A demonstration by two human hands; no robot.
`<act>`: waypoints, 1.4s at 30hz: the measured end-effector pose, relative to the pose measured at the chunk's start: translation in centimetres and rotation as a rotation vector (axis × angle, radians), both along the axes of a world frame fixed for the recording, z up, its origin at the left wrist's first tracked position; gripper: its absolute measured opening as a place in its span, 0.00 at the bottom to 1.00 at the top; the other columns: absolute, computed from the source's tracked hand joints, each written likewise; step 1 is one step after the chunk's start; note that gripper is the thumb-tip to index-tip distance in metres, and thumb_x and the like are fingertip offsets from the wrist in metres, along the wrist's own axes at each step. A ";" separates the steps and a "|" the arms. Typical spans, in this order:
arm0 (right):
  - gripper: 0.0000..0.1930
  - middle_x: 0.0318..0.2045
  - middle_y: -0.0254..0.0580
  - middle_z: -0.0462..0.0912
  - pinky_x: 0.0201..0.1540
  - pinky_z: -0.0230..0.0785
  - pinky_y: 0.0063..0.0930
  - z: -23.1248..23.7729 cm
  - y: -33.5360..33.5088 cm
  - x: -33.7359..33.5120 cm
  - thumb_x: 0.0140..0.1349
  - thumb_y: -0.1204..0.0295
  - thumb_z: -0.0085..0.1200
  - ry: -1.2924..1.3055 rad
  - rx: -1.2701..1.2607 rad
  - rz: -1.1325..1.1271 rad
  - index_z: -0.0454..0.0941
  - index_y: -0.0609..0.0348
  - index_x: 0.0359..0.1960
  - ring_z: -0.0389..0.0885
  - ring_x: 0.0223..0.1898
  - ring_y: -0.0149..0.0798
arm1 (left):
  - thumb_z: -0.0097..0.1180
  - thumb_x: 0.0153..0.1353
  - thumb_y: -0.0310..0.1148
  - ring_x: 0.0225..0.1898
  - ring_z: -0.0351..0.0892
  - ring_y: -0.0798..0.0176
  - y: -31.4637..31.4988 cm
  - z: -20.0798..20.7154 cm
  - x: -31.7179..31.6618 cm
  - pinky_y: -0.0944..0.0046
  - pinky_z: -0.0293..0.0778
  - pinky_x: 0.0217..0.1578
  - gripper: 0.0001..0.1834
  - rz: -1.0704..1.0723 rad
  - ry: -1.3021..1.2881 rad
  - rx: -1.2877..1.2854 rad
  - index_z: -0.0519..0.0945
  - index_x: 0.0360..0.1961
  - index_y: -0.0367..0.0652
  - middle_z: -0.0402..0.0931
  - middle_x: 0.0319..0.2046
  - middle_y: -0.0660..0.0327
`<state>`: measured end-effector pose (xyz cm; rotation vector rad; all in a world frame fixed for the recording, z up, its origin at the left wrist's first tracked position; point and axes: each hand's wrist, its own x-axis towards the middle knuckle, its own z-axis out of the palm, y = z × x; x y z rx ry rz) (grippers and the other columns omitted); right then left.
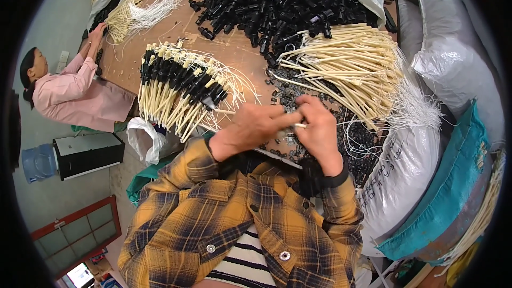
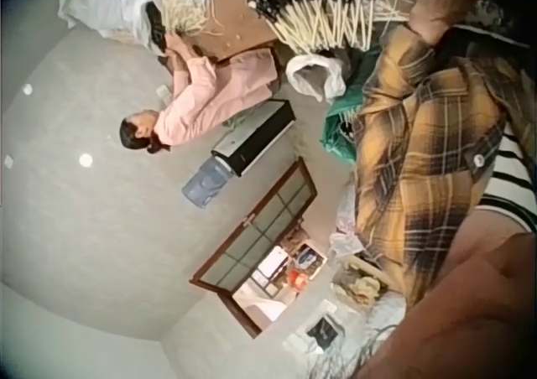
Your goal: Assembling wire harnesses by inserting wire bundles into connectors at a workbench.
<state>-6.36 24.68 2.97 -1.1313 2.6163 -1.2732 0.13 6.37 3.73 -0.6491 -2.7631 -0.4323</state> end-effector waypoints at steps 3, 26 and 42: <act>0.04 0.38 0.42 0.82 0.37 0.72 0.27 -0.6 4.2 -1.0 0.52 0.76 0.59 -0.890 -0.756 -0.005 0.76 0.60 0.25 0.80 0.36 0.32 | 0.58 0.59 0.34 0.21 0.77 0.69 -4.0 -2.3 0.3 0.69 0.69 0.19 0.09 0.434 -0.277 0.125 0.79 0.41 0.49 0.73 0.15 0.65; 0.05 0.17 0.43 0.78 0.20 0.68 0.32 -2.3 -2.9 2.3 0.53 0.74 0.60 0.088 -0.033 -0.149 0.80 0.54 0.32 0.78 0.17 0.44 | 0.49 0.51 0.19 0.42 0.77 0.45 -3.5 -2.4 0.2 0.52 0.72 0.42 0.18 0.203 -0.452 0.395 0.77 0.45 0.41 0.78 0.38 0.50; 0.08 0.26 0.50 0.81 0.27 0.71 0.35 -2.4 -2.6 2.9 0.60 0.74 0.56 -0.088 0.066 0.015 0.77 0.59 0.41 0.81 0.25 0.50 | 0.62 0.42 0.19 0.31 0.75 0.57 -3.4 -2.3 -0.4 0.62 0.70 0.32 0.10 0.027 -0.139 0.666 0.78 0.28 0.41 0.77 0.27 0.61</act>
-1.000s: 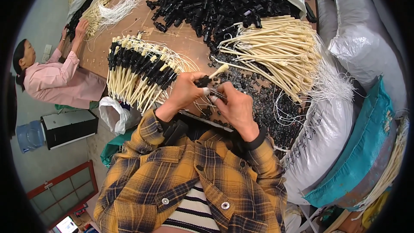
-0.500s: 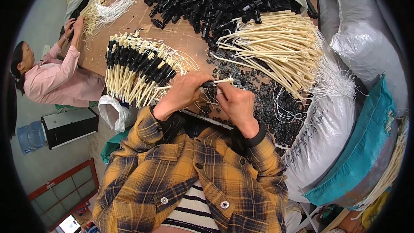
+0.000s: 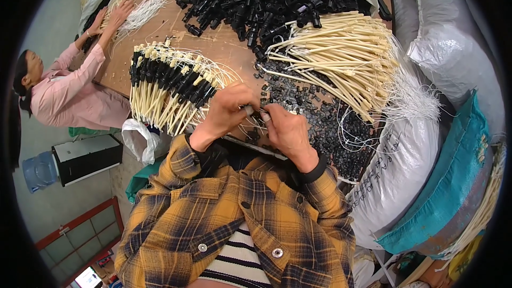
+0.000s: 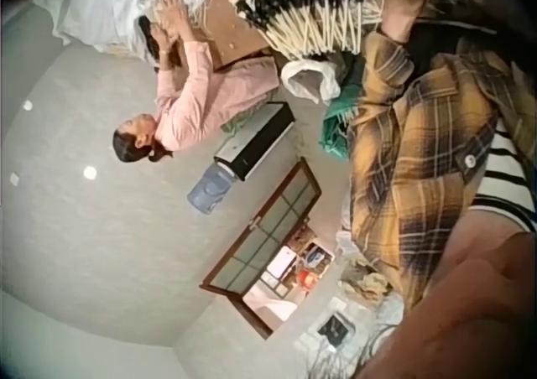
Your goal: Assembling wire harnesses by inserting wire bundles into connectors at a workbench.
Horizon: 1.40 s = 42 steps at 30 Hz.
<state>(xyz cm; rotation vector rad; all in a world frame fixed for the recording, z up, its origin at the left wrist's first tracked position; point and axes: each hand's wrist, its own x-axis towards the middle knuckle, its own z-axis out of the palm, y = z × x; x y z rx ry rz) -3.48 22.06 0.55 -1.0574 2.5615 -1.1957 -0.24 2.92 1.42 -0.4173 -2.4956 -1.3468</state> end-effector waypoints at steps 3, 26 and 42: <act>0.08 0.25 0.49 0.81 0.26 0.71 0.33 0.4 -0.1 0.2 0.61 0.74 0.56 -0.146 -0.190 -0.026 0.79 0.59 0.41 0.81 0.24 0.50 | 0.62 0.43 0.18 0.30 0.75 0.61 0.1 -0.2 0.7 0.65 0.70 0.29 0.10 0.008 0.142 0.022 0.78 0.27 0.41 0.76 0.26 0.63; 0.11 0.24 0.50 0.81 0.29 0.70 0.30 -3.2 0.6 -0.8 0.52 0.81 0.50 -0.328 -0.308 -0.295 0.82 0.57 0.34 0.82 0.26 0.47 | 0.59 0.45 0.18 0.33 0.79 0.58 5.3 -0.1 -0.8 0.63 0.76 0.33 0.14 -0.040 0.087 -0.062 0.82 0.35 0.42 0.80 0.32 0.60; 0.06 0.23 0.42 0.80 0.20 0.69 0.35 -1.0 -0.7 1.2 0.57 0.73 0.57 0.300 -0.147 -0.282 0.79 0.52 0.36 0.78 0.19 0.47 | 0.57 0.49 0.19 0.25 0.69 0.80 3.7 -0.9 0.6 0.76 0.65 0.25 0.07 0.312 -0.406 0.400 0.82 0.30 0.37 0.75 0.25 0.69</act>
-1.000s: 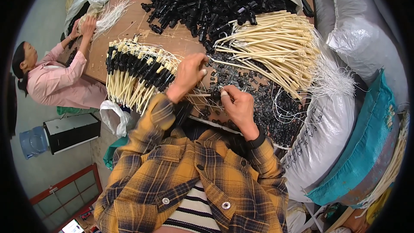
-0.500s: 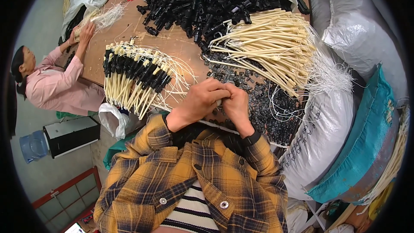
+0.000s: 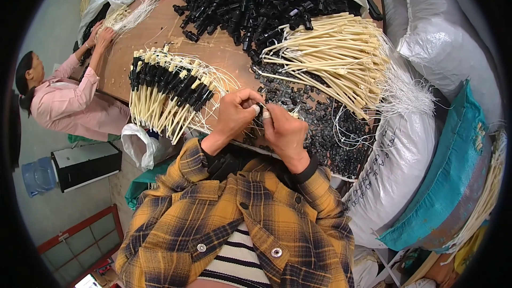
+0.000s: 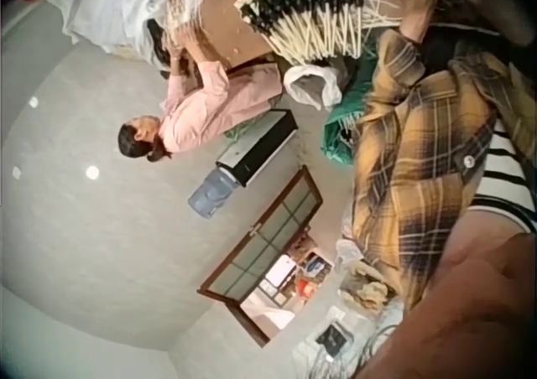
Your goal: Assembling wire harnesses by inserting wire bundles into connectors at a workbench.
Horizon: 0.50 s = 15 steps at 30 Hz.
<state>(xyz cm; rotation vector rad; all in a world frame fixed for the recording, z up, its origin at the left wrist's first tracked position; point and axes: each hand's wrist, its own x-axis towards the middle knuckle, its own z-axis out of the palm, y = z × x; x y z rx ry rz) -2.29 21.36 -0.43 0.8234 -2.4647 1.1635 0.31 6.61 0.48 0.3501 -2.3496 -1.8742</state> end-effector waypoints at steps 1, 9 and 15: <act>0.06 0.22 0.40 0.80 0.20 0.67 0.28 0.2 0.2 0.0 0.58 0.74 0.58 -0.084 -0.033 0.037 0.80 0.54 0.38 0.76 0.18 0.39 | 0.57 0.49 0.19 0.25 0.69 0.80 -0.1 -0.1 0.0 0.76 0.65 0.25 0.07 0.002 -0.001 0.000 0.82 0.30 0.37 0.75 0.25 0.69; 0.08 0.27 0.27 0.81 0.21 0.58 0.13 1.1 2.9 -1.4 0.64 0.77 0.54 -1.271 -1.038 0.382 0.80 0.66 0.43 0.69 0.21 0.16 | 0.61 0.43 0.21 0.32 0.82 0.54 -0.3 0.9 -0.5 0.62 0.76 0.33 0.18 -0.235 0.475 -0.384 0.83 0.40 0.40 0.82 0.34 0.56; 0.15 0.28 0.40 0.85 0.23 0.69 0.24 1.6 3.4 -1.8 0.59 0.79 0.54 -0.134 -0.028 0.374 0.80 0.59 0.49 0.81 0.21 0.35 | 0.59 0.46 0.23 0.32 0.82 0.53 -2.2 0.6 -0.4 0.61 0.77 0.33 0.18 -0.426 0.168 -0.412 0.81 0.43 0.39 0.81 0.31 0.51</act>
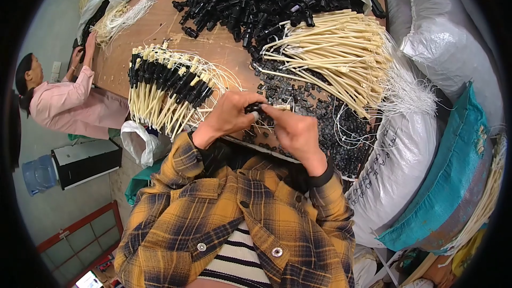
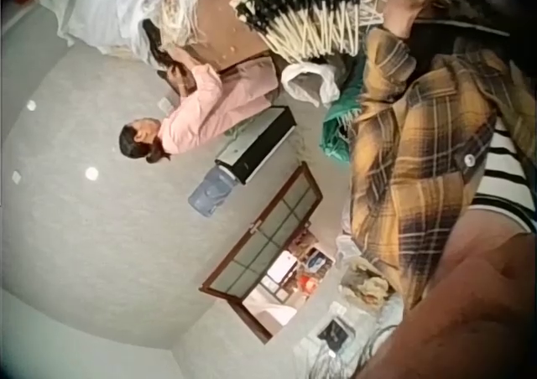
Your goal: Assembling wire harnesses by inserting wire bundles into connectors at a workbench.
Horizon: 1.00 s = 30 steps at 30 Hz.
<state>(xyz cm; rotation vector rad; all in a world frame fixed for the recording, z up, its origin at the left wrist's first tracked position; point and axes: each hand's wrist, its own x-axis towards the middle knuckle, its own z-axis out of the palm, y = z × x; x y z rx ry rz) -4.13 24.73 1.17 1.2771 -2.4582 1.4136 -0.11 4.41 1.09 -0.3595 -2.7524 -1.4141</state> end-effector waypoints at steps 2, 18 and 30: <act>0.20 0.32 0.47 0.85 0.29 0.74 0.29 0.7 -0.1 0.5 0.56 0.80 0.56 -0.013 0.287 -0.004 0.79 0.55 0.52 0.85 0.29 0.45 | 0.59 0.45 0.23 0.30 0.82 0.51 -0.1 0.0 0.2 0.60 0.77 0.31 0.16 0.065 -0.048 -0.117 0.81 0.39 0.39 0.81 0.30 0.53; 0.05 0.37 0.45 0.83 0.35 0.74 0.28 1.8 -4.9 0.3 0.55 0.80 0.61 -0.008 -0.166 -0.247 0.80 0.63 0.34 0.82 0.35 0.39 | 0.59 0.43 0.28 0.48 0.70 0.56 -9.8 3.5 3.6 0.48 0.56 0.55 0.10 0.689 0.493 -0.652 0.81 0.31 0.47 0.76 0.36 0.64; 0.06 0.26 0.45 0.76 0.31 0.68 0.41 -1.2 2.5 -6.4 0.51 0.73 0.62 0.303 0.544 -0.587 0.82 0.55 0.32 0.77 0.30 0.50 | 0.55 0.48 0.21 0.45 0.76 0.56 -3.6 -1.7 -6.9 0.58 0.75 0.40 0.15 0.295 0.431 -0.394 0.82 0.39 0.44 0.80 0.34 0.59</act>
